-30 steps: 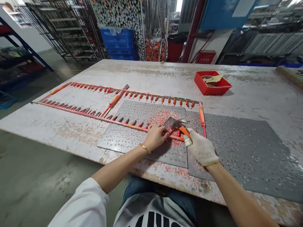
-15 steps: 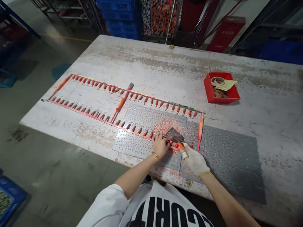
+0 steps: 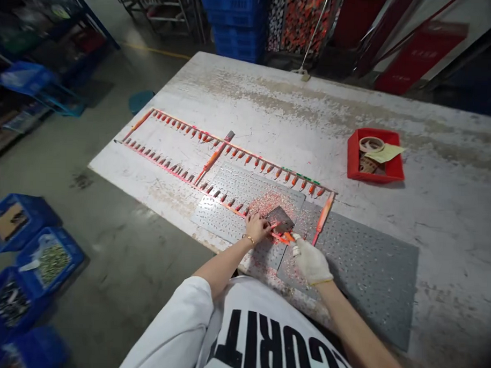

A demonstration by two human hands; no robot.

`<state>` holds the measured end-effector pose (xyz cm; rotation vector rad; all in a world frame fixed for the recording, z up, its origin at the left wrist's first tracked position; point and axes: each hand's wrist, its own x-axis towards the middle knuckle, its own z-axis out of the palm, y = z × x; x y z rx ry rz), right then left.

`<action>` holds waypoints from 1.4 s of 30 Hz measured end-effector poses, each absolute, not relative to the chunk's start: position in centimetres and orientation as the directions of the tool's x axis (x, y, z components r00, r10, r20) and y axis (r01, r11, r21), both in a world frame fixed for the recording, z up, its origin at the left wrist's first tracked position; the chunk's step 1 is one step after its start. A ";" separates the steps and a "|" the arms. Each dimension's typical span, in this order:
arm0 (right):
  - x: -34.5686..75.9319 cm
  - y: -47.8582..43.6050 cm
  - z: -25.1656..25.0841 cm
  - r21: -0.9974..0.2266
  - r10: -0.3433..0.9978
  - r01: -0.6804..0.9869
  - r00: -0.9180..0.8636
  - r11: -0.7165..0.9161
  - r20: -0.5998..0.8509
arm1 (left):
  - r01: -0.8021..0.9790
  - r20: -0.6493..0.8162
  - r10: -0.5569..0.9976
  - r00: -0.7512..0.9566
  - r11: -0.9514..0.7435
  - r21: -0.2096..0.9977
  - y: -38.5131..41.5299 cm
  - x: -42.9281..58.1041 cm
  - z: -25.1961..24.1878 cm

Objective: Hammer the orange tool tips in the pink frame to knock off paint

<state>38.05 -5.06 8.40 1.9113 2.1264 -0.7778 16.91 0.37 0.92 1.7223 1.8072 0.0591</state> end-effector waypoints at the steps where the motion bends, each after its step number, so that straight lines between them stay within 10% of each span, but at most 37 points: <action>1: 38.4 -4.9 8.7 -0.271 0.880 0.962 -0.166 0.044 -0.446 | 0.887 -0.406 0.912 0.051 0.145 0.437 0.4 16.9 1.0; 42: 36.5 -4.7 8.6 -0.164 0.906 0.986 -0.104 0.039 -0.411 | 0.901 -0.331 0.942 0.061 0.091 0.425 0.3 18.0 0.2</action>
